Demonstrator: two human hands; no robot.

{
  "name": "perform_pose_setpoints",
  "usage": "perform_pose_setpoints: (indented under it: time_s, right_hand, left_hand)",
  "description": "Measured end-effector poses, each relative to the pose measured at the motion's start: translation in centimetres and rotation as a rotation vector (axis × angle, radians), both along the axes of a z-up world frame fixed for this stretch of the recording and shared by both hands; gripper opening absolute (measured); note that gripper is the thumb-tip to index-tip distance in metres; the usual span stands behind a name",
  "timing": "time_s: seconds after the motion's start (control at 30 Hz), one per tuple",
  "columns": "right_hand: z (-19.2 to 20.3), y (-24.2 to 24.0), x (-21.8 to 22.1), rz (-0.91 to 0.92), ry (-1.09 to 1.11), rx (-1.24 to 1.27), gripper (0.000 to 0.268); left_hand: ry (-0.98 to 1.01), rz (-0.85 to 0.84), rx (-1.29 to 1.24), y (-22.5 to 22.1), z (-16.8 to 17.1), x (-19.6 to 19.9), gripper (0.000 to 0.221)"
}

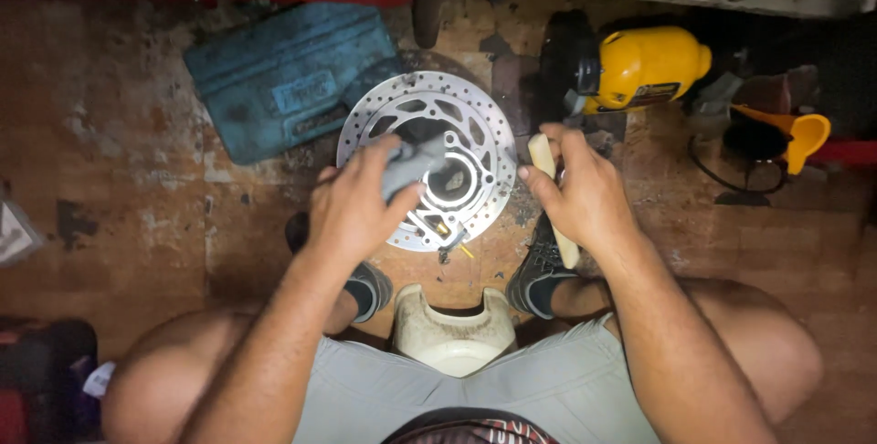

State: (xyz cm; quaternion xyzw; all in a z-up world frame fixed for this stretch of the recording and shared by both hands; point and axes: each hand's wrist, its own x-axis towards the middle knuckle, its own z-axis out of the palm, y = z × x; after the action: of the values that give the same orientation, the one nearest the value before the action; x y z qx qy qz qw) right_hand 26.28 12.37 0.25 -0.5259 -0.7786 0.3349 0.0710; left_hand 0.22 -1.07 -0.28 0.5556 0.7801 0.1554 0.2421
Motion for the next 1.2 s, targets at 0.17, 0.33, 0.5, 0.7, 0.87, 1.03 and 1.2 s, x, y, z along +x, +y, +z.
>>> perform_pose_setpoints:
  time_s: [0.17, 0.33, 0.5, 0.7, 0.87, 1.03, 1.2]
  right_hand:
    - [1.3, -0.1, 0.6, -0.042, 0.116, 0.088, 0.056]
    - [-0.9, 0.4, 2.3, -0.105, 0.328, 0.108, 0.047]
    - [-3.1, 0.3, 3.6, -0.246, 0.848, -0.079, 0.040]
    - [-2.0, -0.6, 5.3, -0.246, 0.981, -0.122, 0.041]
    - [-0.5, -1.1, 5.8, -0.260, 1.016, -0.121, 0.041]
    - [0.3, -1.8, 5.9, -0.219, 0.977, -0.094, 0.040]
    - [-1.1, -1.8, 6.3, -0.189, 0.920, -0.071, 0.041]
  left_hand:
    - [0.196, -0.158, 0.175, 0.2, -2.1, 2.5, 0.077]
    - [0.229, -0.149, 0.013, 0.3, -3.1, 5.5, 0.113]
    - [0.334, -0.083, 0.056, 0.8, -6.2, 7.0, 0.123]
    - [0.329, -0.147, 0.090, 2.1, -7.4, 5.9, 0.108]
    - [0.340, -0.481, 0.121, 3.0, -5.4, 3.2, 0.117]
    - [0.257, -0.622, -0.064, 4.0, -2.9, 2.4, 0.107]
    - [0.327, -0.681, -0.159, 4.8, -3.1, 2.3, 0.099]
